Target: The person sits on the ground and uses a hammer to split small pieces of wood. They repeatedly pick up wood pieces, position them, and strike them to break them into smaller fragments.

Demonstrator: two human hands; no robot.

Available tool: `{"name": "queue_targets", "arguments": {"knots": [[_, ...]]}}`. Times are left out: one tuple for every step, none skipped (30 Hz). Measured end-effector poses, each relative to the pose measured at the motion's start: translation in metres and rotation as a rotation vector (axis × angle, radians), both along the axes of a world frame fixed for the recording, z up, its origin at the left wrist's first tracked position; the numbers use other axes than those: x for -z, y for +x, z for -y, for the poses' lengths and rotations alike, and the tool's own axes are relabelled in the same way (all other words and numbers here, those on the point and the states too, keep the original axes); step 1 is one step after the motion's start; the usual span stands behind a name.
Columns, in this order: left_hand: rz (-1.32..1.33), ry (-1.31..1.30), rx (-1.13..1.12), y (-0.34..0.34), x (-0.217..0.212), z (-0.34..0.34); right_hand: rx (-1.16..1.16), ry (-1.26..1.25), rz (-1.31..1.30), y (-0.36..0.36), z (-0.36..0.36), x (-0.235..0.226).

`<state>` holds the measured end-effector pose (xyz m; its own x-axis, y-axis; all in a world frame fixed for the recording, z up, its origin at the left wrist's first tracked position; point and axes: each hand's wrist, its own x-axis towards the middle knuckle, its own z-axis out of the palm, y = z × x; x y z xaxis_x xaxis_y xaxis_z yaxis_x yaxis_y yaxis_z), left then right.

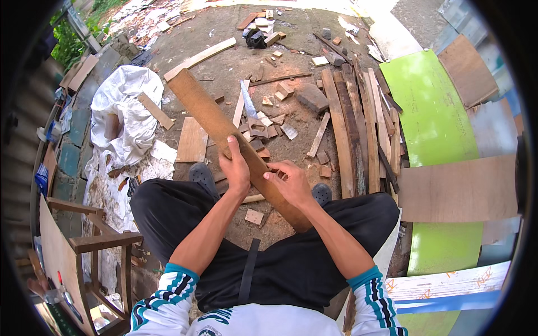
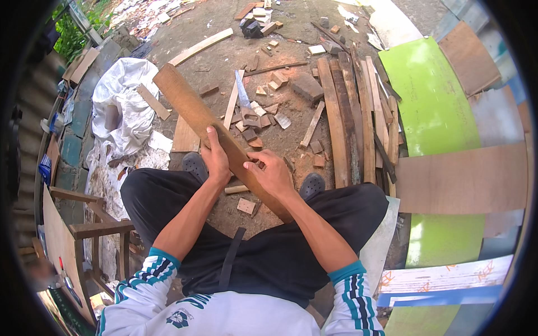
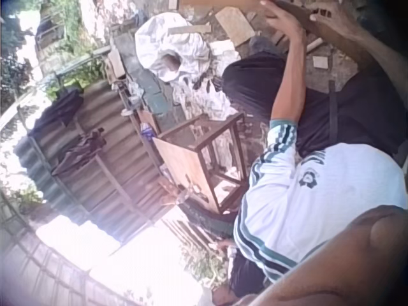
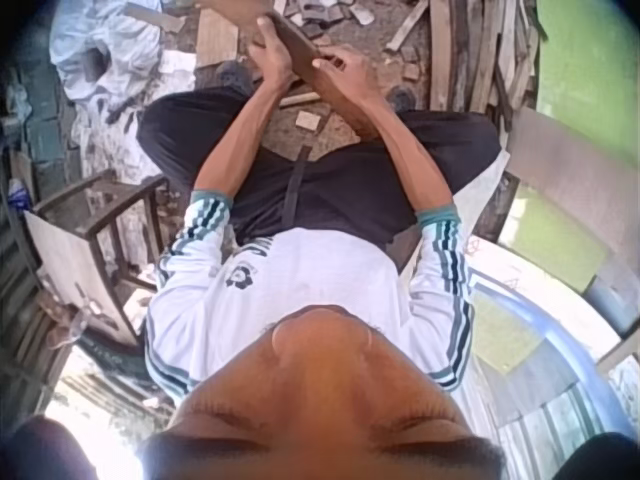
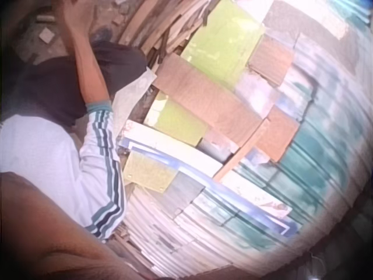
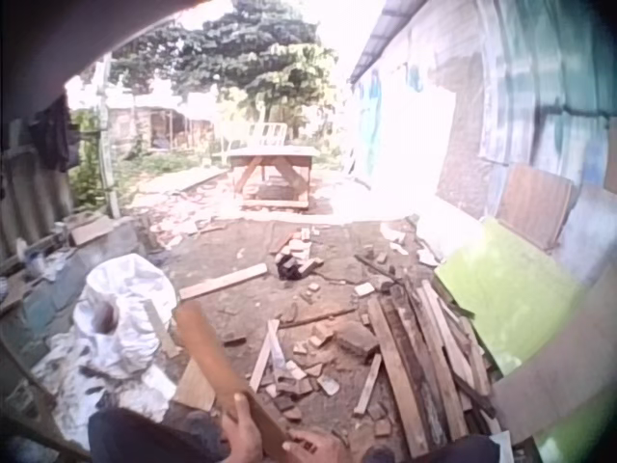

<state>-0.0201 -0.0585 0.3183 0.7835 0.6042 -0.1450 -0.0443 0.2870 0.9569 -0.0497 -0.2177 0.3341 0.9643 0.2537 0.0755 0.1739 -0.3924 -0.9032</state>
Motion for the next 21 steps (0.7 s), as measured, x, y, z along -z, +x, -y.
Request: {"name": "queue_targets", "arguments": {"knots": [[0.005,0.019,0.003,0.0,0.001,-0.001,0.019,0.027,-0.017,0.0,-0.001,0.003],[0.01,0.039,0.006,0.0,0.002,-0.001,0.037,0.055,-0.034,0.0,-0.002,0.005],[0.013,0.046,0.014,-0.001,-0.001,0.001,0.052,0.04,-0.027,0.0,-0.001,0.009],[0.015,0.053,0.021,-0.003,-0.004,0.003,0.066,0.025,-0.021,0.001,0.0,0.013],[0.018,0.06,0.029,-0.004,-0.008,0.005,0.081,0.01,-0.014,0.001,0.002,0.016],[0.008,0.072,0.024,-0.004,-0.009,0.006,0.097,0.008,-0.019,0.001,0.001,0.015],[-0.002,0.084,0.019,-0.005,-0.011,0.007,0.113,0.005,-0.023,0.0,0.0,0.015],[-0.013,0.095,0.016,-0.005,-0.013,0.008,0.129,0.002,-0.028,0.0,0.0,0.014],[-0.004,0.085,0.025,-0.005,-0.009,0.006,0.15,0.041,-0.031,0.0,-0.001,0.014],[0.004,0.075,0.034,-0.003,-0.006,0.002,0.17,0.079,-0.035,0.001,-0.001,0.014],[0.011,0.065,0.044,-0.001,-0.002,-0.001,0.191,0.117,-0.038,0.003,-0.001,0.014],[0.02,0.043,0.052,0.0,-0.001,-0.001,0.208,0.066,-0.127,0.008,0.004,0.011],[0.028,0.021,0.059,0.0,-0.002,-0.003,0.224,0.016,-0.215,0.014,0.013,0.003],[0.037,0.0,0.065,0.0,-0.003,-0.004,0.238,-0.034,-0.303,0.017,0.019,-0.001],[0.031,-0.02,0.071,0.0,-0.003,-0.005,0.253,-0.066,-0.279,0.018,0.022,0.001],[0.025,-0.04,0.078,0.0,-0.004,-0.006,0.267,-0.096,-0.255,0.02,0.025,0.004],[0.02,-0.06,0.084,0.0,-0.005,-0.006,0.282,-0.127,-0.231,0.02,0.026,0.007],[0.008,-0.04,0.097,-0.001,-0.005,-0.006,0.264,-0.056,-0.158,0.018,0.021,0.006],[-0.003,-0.02,0.109,-0.002,-0.006,-0.006,0.246,0.016,-0.085,0.012,0.014,0.005],[-0.015,0.001,0.122,-0.004,-0.007,-0.005,0.227,0.087,-0.012,0.007,0.007,0.005],[-0.007,0.007,0.142,-0.005,-0.01,-0.003,0.143,0.011,0.051,0.005,0.006,0.008]]}}
